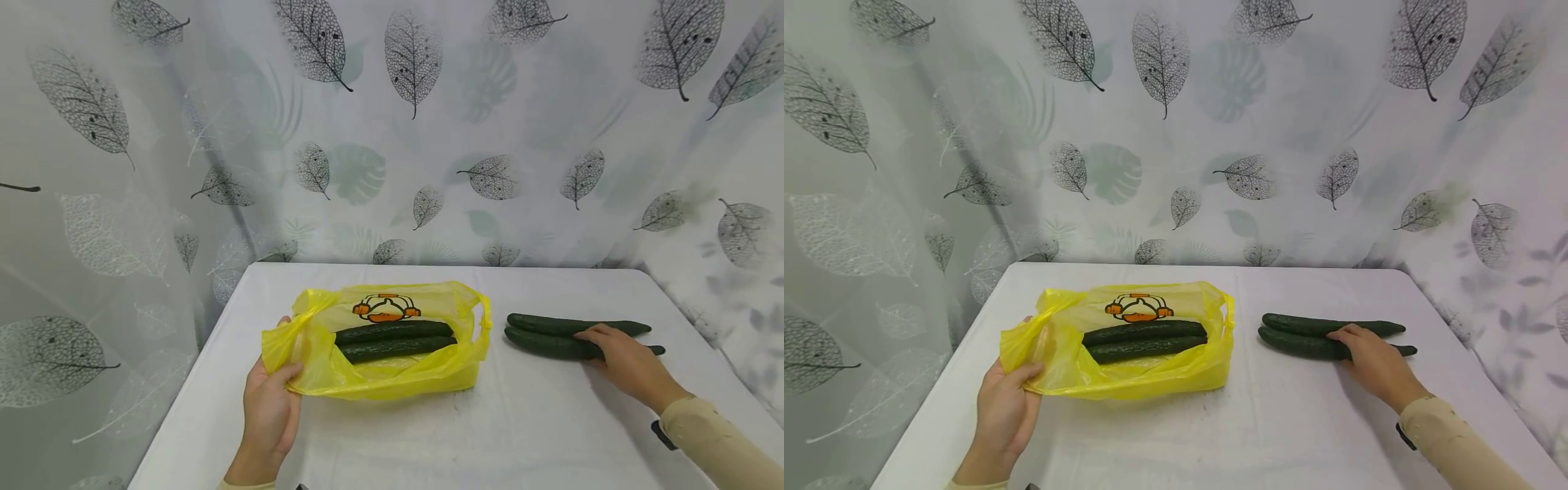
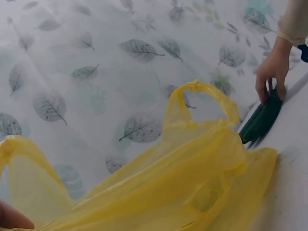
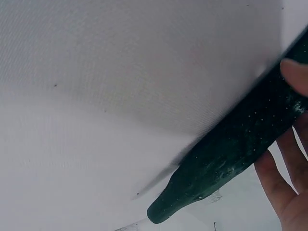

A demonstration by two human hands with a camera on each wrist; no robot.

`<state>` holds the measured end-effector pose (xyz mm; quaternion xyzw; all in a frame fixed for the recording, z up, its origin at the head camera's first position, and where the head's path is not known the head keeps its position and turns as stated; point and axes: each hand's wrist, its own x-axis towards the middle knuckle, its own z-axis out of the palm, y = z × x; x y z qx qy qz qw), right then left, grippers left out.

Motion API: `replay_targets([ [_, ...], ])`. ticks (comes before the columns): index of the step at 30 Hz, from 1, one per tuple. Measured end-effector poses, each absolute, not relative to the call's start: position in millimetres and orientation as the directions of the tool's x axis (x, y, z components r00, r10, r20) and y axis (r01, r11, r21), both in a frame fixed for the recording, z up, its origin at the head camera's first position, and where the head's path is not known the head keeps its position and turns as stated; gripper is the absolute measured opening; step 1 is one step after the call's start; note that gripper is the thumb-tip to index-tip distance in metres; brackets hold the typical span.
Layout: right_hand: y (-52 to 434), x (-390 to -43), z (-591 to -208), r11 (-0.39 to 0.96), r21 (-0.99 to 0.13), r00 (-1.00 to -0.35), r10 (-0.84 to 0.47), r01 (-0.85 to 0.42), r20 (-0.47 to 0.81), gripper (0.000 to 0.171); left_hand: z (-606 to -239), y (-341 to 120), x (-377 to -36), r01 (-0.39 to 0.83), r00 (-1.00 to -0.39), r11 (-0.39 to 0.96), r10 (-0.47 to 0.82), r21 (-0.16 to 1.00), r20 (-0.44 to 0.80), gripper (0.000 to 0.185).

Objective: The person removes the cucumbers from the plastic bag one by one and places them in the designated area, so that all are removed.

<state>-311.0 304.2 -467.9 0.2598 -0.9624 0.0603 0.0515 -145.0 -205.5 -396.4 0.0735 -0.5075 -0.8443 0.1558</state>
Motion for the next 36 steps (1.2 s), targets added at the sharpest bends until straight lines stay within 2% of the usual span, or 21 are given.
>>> replay_targets([
  [9, 295.7, -308.6, -458.7, 0.862, -0.115, -0.868, -0.484, -0.495, 0.11, 0.057, -400.0, -207.2, -145.7, 0.191, -0.94, -0.446, -0.34, 0.874, 0.032, 0.064],
  [15, 279.0, -309.7, -433.8, 0.853, -0.171, -0.867, -0.465, -0.493, 0.177, 0.064, -400.1, -207.4, -145.1, 0.18, -0.941, -0.453, -0.337, 0.873, 0.019, 0.064],
  [24, 219.2, -318.5, -373.5, 0.78, -0.34, -0.847, -0.442, -0.526, 0.296, 0.075, -399.9, -205.6, -146.1, 0.169, -0.945, -0.435, -0.328, 0.885, 0.019, 0.064],
  [30, 172.4, -318.4, -339.4, 0.69, -0.466, -0.832, -0.481, -0.553, 0.276, 0.078, -400.1, -204.4, -145.0, 0.165, -0.943, -0.436, -0.334, 0.885, 0.011, 0.065],
  [36, 122.7, -309.5, -319.9, 0.638, -0.49, -0.798, -0.547, -0.594, 0.255, 0.085, -399.5, -204.7, -141.7, 0.124, -0.942, -0.44, -0.333, 0.889, -0.033, 0.066],
])
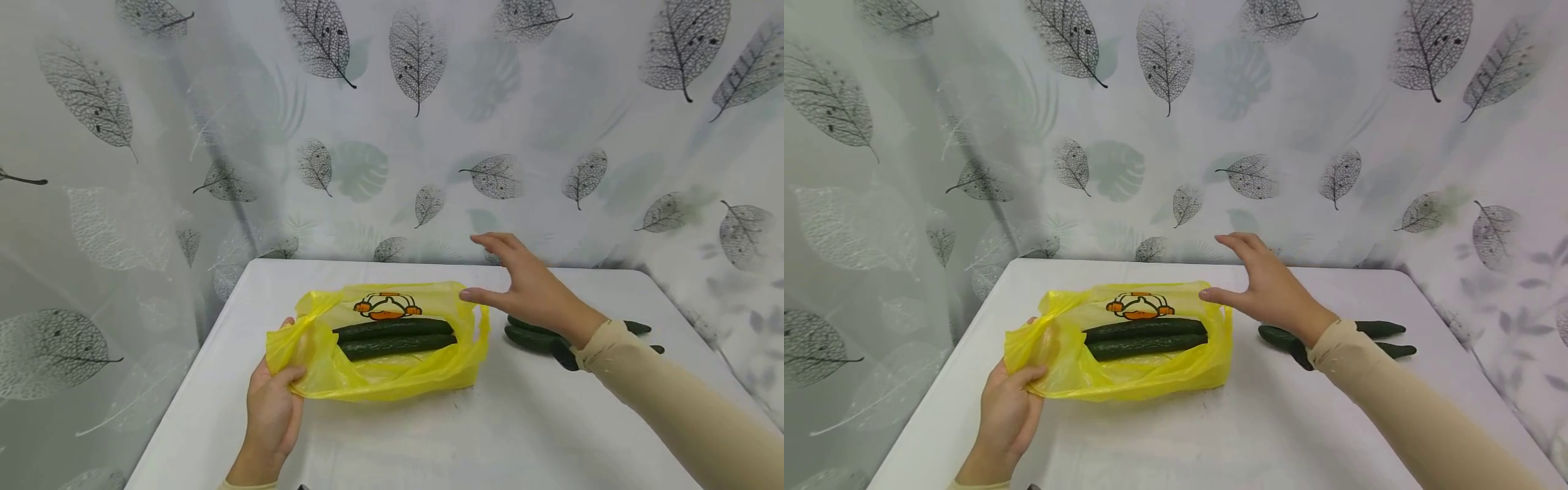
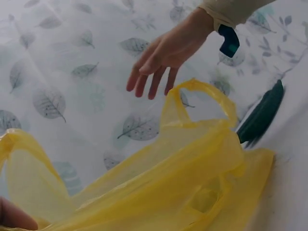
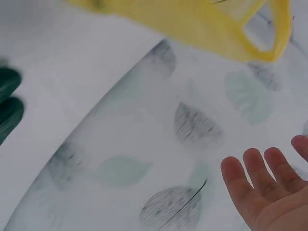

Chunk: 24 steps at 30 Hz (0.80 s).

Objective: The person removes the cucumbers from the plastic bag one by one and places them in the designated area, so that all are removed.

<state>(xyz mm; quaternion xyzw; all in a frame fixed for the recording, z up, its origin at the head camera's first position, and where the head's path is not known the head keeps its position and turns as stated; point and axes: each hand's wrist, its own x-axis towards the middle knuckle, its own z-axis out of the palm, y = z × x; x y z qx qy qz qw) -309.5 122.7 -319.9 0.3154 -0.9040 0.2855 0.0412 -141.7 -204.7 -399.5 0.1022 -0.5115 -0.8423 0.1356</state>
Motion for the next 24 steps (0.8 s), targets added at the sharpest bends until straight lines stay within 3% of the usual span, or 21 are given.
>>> replay_targets([
  [10, 46.5, -289.1, -302.3, 0.489, -0.598, -0.716, -0.663, -0.635, 0.219, 0.093, -400.8, -206.4, -139.6, 0.088, -0.933, -0.417, -0.352, 0.905, -0.071, 0.071],
  [17, 9.0, -263.5, -275.6, 0.167, -0.789, -0.668, -0.65, -0.591, 0.362, 0.097, -400.6, -204.6, -140.2, 0.093, -0.935, -0.429, -0.347, 0.898, -0.069, 0.073],
  [21, -3.3, -257.7, -273.9, -0.018, -0.854, -0.684, -0.59, -0.519, 0.428, 0.102, -399.8, -203.9, -140.7, 0.091, -0.938, -0.429, -0.34, 0.899, -0.067, 0.073],
  [24, -9.1, -258.2, -282.6, -0.126, -0.883, -0.702, -0.56, -0.453, 0.44, 0.097, -399.4, -203.5, -140.6, 0.083, -0.94, -0.43, -0.334, 0.899, -0.072, 0.074],
])
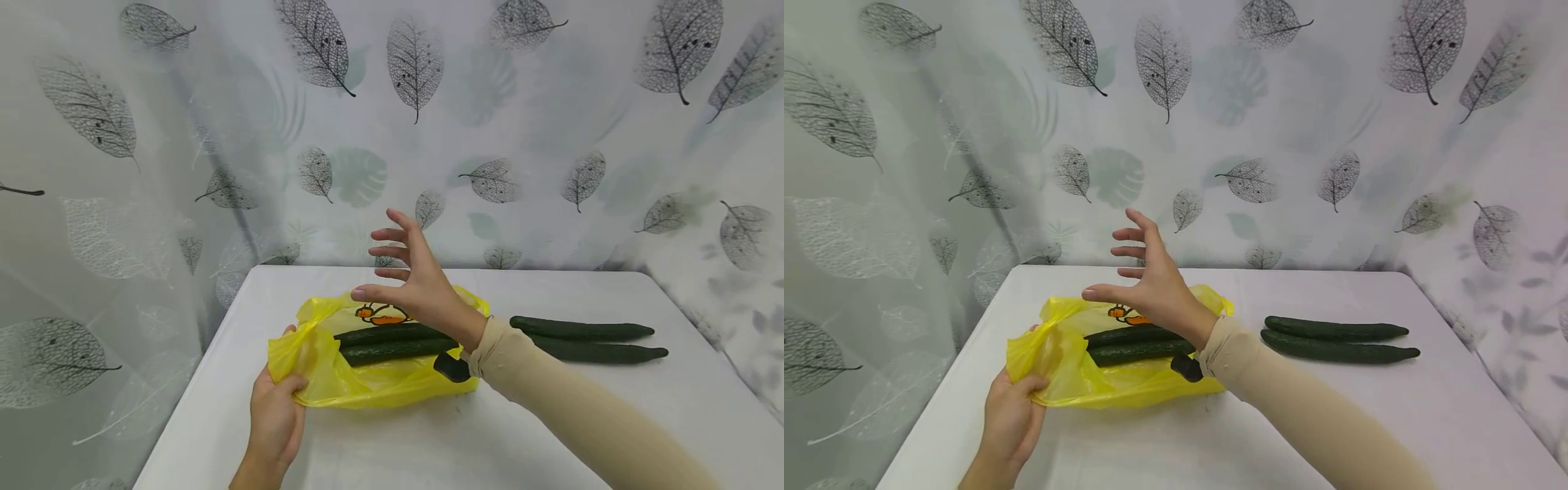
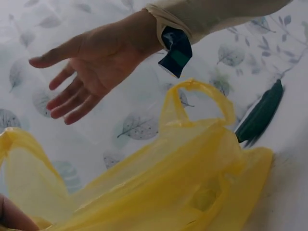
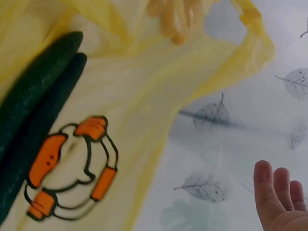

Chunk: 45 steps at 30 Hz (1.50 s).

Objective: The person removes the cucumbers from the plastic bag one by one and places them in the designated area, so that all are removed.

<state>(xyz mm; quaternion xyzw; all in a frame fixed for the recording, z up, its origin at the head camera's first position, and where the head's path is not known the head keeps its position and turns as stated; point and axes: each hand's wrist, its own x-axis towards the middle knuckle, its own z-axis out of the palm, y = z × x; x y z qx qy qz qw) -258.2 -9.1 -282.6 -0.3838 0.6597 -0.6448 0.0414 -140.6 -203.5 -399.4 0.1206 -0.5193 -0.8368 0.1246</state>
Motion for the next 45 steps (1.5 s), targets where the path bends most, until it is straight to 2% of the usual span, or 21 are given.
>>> replay_targets([
  [3, -15.5, -258.7, -297.0, -0.189, -0.895, -0.721, -0.537, -0.403, 0.438, 0.088, -399.6, -203.7, -139.9, 0.085, -0.939, -0.436, -0.335, 0.896, -0.073, 0.074],
  [7, -22.6, -256.5, -322.6, -0.208, -0.9, -0.739, -0.516, -0.382, 0.433, 0.076, -399.5, -204.3, -139.2, 0.077, -0.938, -0.436, -0.337, 0.897, -0.084, 0.075],
  [14, -27.3, -253.8, -361.3, -0.087, -0.937, -0.777, -0.535, -0.339, 0.331, 0.048, -398.8, -205.3, -139.2, 0.072, -0.941, -0.441, -0.327, 0.895, -0.085, 0.076],
  [18, -27.5, -257.9, -383.7, 0.014, -0.948, -0.792, -0.555, -0.317, 0.256, 0.042, -399.6, -205.3, -139.8, 0.102, -0.945, -0.442, -0.324, 0.891, -0.052, 0.076],
  [24, -28.1, -269.4, -411.6, 0.197, -0.921, -0.803, -0.571, -0.336, 0.171, 0.042, -399.8, -204.9, -139.1, 0.107, -0.951, -0.454, -0.307, 0.885, -0.043, 0.077],
  [29, -26.5, -272.5, -424.4, 0.339, -0.876, -0.809, -0.58, -0.344, 0.093, 0.052, -399.4, -204.4, -138.4, 0.096, -0.951, -0.458, -0.305, 0.884, -0.054, 0.077],
  [36, -23.5, -273.9, -437.0, 0.519, -0.747, -0.81, -0.585, -0.416, 0.045, 0.058, -399.3, -204.3, -137.5, 0.059, -0.951, -0.445, -0.297, 0.893, -0.085, 0.077],
  [45, -19.8, -277.5, -447.5, 0.662, -0.565, -0.81, -0.586, -0.493, 0.019, 0.052, -400.8, -204.4, -138.2, 0.1, -0.951, -0.465, -0.305, 0.88, -0.053, 0.076],
])
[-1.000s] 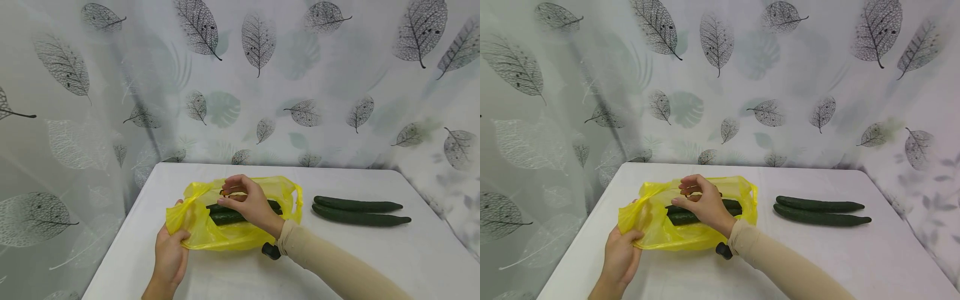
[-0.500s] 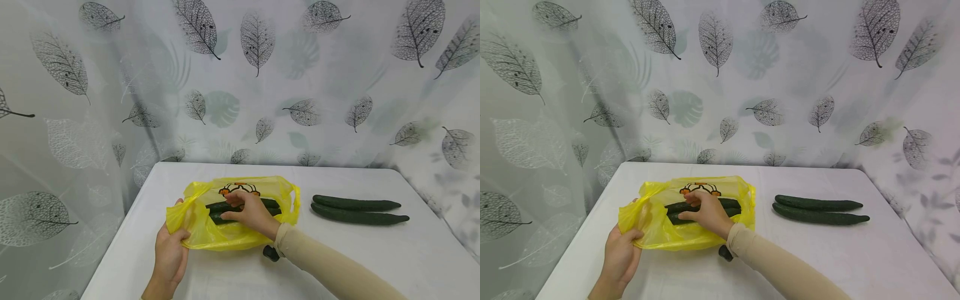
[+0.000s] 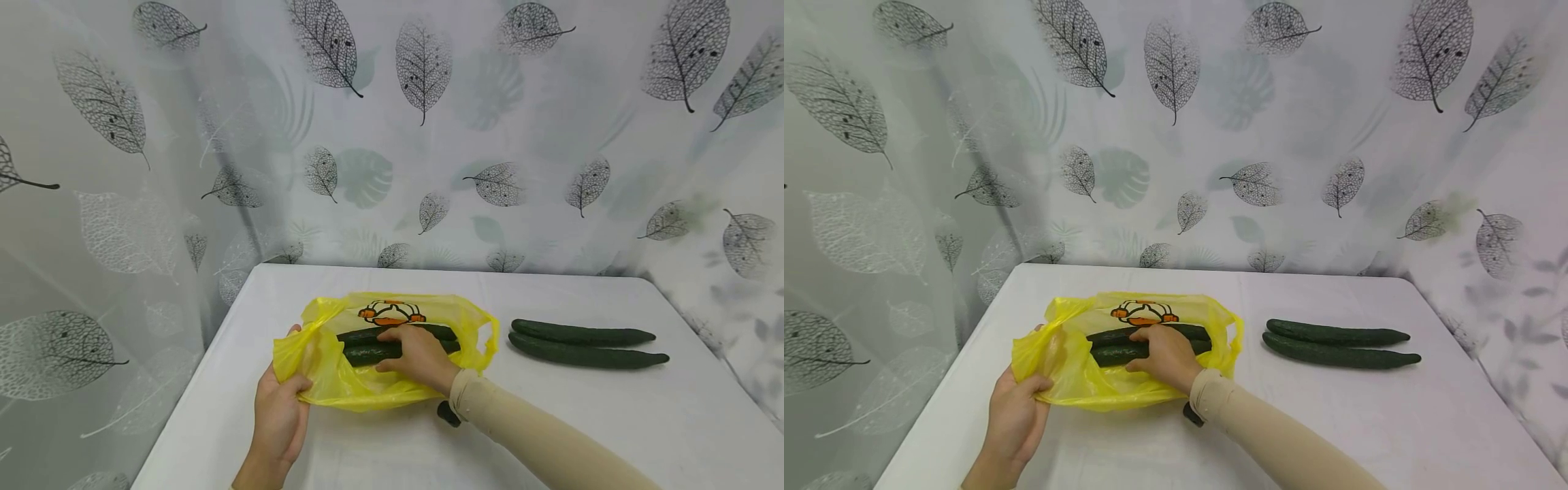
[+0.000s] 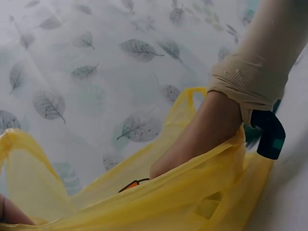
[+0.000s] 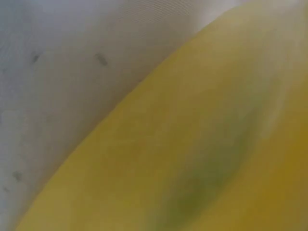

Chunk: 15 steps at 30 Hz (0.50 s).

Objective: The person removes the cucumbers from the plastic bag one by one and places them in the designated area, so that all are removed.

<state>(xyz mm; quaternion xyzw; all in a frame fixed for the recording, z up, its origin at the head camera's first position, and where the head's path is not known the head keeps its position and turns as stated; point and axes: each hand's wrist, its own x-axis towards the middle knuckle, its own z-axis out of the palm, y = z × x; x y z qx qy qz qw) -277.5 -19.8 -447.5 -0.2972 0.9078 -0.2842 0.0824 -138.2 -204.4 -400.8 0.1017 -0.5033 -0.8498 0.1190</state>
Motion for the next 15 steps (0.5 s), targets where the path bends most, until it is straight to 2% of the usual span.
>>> replay_targets([
  [8, -20.7, -279.9, -454.2, 0.672, -0.527, -0.797, -0.603, -0.52, 0.017, 0.047, -402.0, -205.0, -137.5, 0.106, -0.949, -0.47, -0.31, 0.877, -0.051, 0.076],
  [15, -20.9, -280.1, -460.1, 0.702, -0.44, -0.789, -0.614, -0.56, 0.025, 0.044, -402.8, -205.3, -138.1, 0.106, -0.947, -0.473, -0.317, 0.875, -0.057, 0.076],
])
